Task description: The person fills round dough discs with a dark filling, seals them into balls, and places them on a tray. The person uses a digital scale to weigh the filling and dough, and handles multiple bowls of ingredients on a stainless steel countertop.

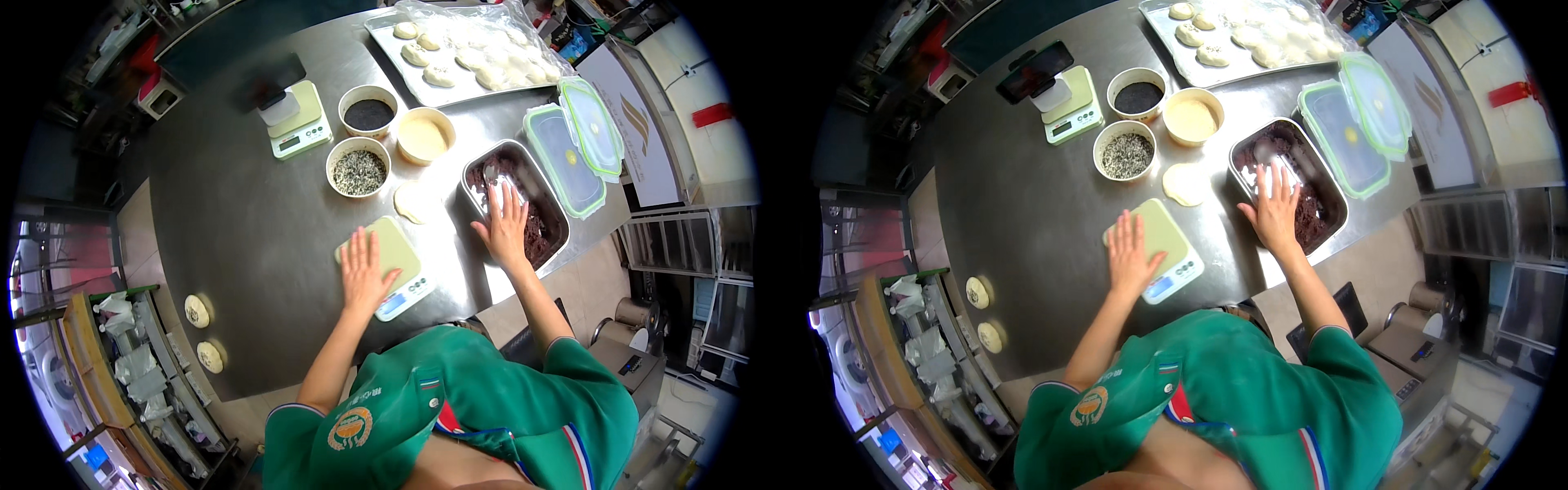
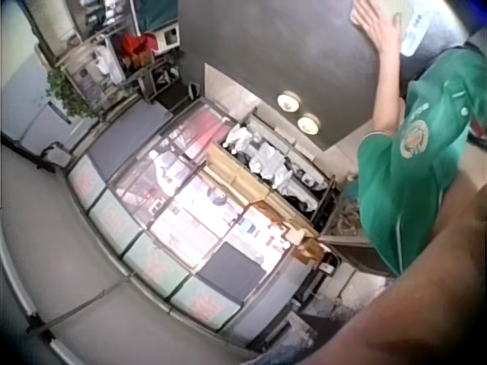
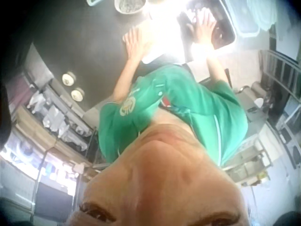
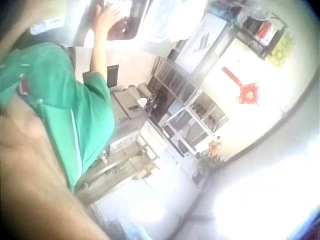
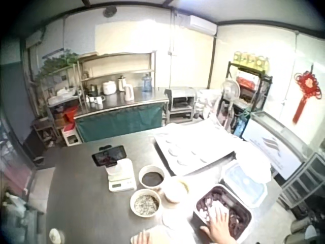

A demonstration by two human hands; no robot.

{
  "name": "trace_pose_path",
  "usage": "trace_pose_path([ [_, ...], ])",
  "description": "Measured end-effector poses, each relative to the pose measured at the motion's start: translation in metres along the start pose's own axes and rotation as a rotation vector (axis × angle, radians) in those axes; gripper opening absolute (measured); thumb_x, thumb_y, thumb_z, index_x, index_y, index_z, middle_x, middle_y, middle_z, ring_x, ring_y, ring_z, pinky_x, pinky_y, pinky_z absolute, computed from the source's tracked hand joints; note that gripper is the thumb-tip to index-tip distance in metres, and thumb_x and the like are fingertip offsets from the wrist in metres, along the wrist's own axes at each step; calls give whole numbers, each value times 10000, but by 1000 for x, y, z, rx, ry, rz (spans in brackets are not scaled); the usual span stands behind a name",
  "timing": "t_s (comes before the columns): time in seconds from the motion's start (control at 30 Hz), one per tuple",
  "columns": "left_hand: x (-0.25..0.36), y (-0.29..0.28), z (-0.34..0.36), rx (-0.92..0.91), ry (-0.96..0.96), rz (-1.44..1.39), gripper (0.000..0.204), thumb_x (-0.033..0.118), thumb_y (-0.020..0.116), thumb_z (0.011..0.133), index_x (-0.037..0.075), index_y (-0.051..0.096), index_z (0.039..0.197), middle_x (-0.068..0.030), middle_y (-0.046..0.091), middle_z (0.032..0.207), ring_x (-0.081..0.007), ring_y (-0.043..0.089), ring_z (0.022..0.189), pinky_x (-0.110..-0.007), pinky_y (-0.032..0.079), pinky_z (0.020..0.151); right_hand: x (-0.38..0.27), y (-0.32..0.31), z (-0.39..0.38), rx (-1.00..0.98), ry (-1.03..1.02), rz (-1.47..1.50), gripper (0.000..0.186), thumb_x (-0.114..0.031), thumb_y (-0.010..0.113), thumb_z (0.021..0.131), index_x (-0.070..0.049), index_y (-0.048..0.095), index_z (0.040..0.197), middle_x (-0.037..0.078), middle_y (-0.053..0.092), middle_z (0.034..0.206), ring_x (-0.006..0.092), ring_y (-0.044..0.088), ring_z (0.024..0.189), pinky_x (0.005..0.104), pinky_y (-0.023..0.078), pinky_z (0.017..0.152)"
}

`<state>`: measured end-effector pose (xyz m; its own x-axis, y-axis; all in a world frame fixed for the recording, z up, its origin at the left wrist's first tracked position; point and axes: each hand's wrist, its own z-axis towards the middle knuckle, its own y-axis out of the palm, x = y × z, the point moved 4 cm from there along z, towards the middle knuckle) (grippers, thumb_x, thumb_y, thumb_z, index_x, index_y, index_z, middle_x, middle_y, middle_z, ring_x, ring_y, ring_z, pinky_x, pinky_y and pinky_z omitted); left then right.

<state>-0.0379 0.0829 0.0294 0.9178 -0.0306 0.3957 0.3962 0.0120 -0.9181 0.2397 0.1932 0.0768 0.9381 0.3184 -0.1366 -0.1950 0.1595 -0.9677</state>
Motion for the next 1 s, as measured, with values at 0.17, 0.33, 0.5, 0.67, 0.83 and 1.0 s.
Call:
trace_pose_path([
  [0.17, -76, -38, -11, -15, -37, 60, 946, 488, 641, 824, 5, 203, 1508, -220, 159, 1577, -364, 163, 1460, -513, 109, 1180, 19, -20, 83, 231, -91, 154, 587, -277, 687, 849, -62, 484, 1355, 222, 384, 1444, 417, 363, 1331, 563, 261, 1101],
  [0.33, -102, -54, -10, -36, -37, -5, 955, 405, 703, 778, 6, 223, 1501, -212, 198, 1566, -375, 183, 1452, -513, 139, 1178, 123, 14, 266, 432, 94, 219, 547, -263, 733, 798, -27, 542, 1253, 250, 555, 1257, 402, 530, 1170, 434, 431, 975],
  [0.5, -100, -53, 0, -88, -131, -26, 896, 386, 675, 802, 2, 253, 1492, -195, 226, 1562, -378, 208, 1444, -518, 154, 1175, 235, 88, 385, 118, 601, 413, 441, -208, 767, 706, -37, 636, 1091, 204, 680, 1041, 349, 645, 995, 378, 497, 871],
  [0.67, -88, -37, 5, -6, -278, 74, 808, 388, 584, 836, 34, 277, 1495, -200, 189, 1576, -387, 182, 1452, -561, 113, 1160, 265, 91, 466, 58, 334, 809, 173, -37, 675, 748, -41, 728, 913, 62, 684, 706, 126, 642, 610, 281, 493, 548],
  [0.83, -77, -29, 11, 8, -334, 217, 773, 414, 542, 859, 61, 289, 1498, -193, 162, 1587, -398, 149, 1459, -588, 95, 1148, 309, 0, 467, 811, 264, 263, 180, -45, 669, 780, 8, 664, 951, 131, 687, 879, 208, 656, 755, 323, 532, 678],
  [1.0, -92, -33, 31, 57, -310, 201, 748, 424, 527, 882, 70, 293, 1498, -185, 179, 1584, -392, 150, 1460, -587, 104, 1148, 164, 86, 390, -121, -308, 373, 207, -115, 632, 850, -10, 639, 1028, 162, 667, 1040, 314, 639, 944, 402, 513, 842],
])
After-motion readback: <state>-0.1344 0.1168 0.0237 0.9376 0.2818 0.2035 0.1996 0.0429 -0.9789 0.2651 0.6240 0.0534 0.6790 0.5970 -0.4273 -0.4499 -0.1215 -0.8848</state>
